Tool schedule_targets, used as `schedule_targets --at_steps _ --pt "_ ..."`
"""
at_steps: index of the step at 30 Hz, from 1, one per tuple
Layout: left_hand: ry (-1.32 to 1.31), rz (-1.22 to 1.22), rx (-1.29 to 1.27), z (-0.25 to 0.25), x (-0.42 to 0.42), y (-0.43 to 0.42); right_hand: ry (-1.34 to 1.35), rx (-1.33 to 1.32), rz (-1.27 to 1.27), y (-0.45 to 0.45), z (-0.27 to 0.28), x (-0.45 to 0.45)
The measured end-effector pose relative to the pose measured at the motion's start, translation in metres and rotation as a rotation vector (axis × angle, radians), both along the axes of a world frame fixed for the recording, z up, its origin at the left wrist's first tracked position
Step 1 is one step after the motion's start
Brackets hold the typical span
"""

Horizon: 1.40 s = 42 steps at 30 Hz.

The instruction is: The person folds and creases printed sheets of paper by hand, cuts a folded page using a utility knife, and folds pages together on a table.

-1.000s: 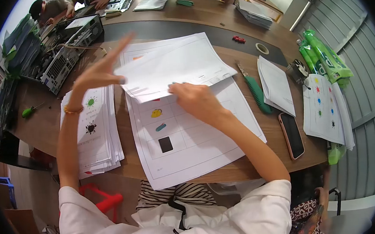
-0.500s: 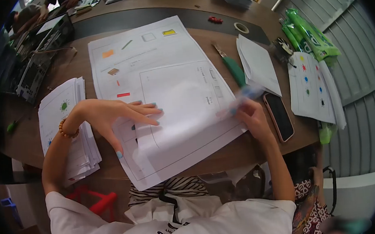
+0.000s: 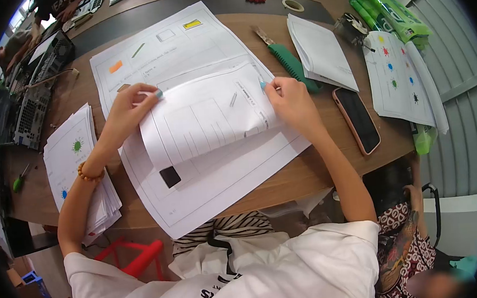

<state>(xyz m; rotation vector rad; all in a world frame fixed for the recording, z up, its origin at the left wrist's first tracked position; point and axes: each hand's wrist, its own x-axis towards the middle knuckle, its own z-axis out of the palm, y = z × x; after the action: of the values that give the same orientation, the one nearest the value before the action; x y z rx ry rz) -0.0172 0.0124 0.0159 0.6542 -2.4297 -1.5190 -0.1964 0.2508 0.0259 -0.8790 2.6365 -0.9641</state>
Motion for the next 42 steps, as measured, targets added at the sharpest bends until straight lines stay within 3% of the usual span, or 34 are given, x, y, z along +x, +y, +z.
schedule_targets --at_steps 2,3,5,7,9,11,14,16,21,26,32,37,40,42 --pt "0.107 0.056 -0.265 0.008 0.000 0.001 0.027 0.024 0.031 -0.002 -0.001 -0.003" --pt "0.104 0.052 -0.264 0.007 -0.001 0.000 0.055 0.046 0.071 -0.003 -0.002 -0.006" --pt "0.358 -0.043 -0.597 0.006 -0.001 -0.004 0.056 0.057 0.092 -0.004 -0.004 -0.011" --pt "0.386 -0.093 -0.651 0.014 -0.001 0.002 0.059 0.070 0.111 -0.004 -0.006 -0.014" --pt "0.502 -0.209 -0.884 0.024 0.000 0.018 0.103 0.023 0.123 -0.006 -0.010 -0.015" --pt "0.428 -0.224 -0.824 0.029 -0.009 0.021 0.102 0.025 0.121 -0.005 -0.009 -0.014" --pt "0.041 -0.408 -0.399 0.028 -0.053 -0.005 0.110 0.035 0.123 -0.005 -0.009 -0.014" --pt "0.166 -0.399 -0.324 0.006 -0.082 -0.013 0.118 0.032 0.117 -0.007 -0.011 -0.014" --pt "0.155 -0.348 -0.564 -0.001 -0.105 -0.001 0.170 0.071 0.075 -0.010 -0.008 -0.009" --pt "-0.076 -0.316 -0.401 0.006 -0.116 0.001 0.288 0.046 0.052 -0.015 -0.015 -0.015" --pt "-0.162 -0.291 -0.284 0.012 -0.120 0.005 0.385 0.126 0.052 -0.021 -0.019 -0.016" --pt "-0.041 -0.275 -0.121 0.018 -0.113 0.009 0.392 0.120 0.040 -0.018 -0.008 -0.010" --pt "0.052 -0.226 -0.036 0.035 -0.098 0.018 0.335 0.074 0.045 -0.018 0.010 -0.012" --pt "0.131 -0.205 -0.045 0.040 -0.093 0.019 0.473 -0.394 0.027 -0.027 0.008 -0.022"
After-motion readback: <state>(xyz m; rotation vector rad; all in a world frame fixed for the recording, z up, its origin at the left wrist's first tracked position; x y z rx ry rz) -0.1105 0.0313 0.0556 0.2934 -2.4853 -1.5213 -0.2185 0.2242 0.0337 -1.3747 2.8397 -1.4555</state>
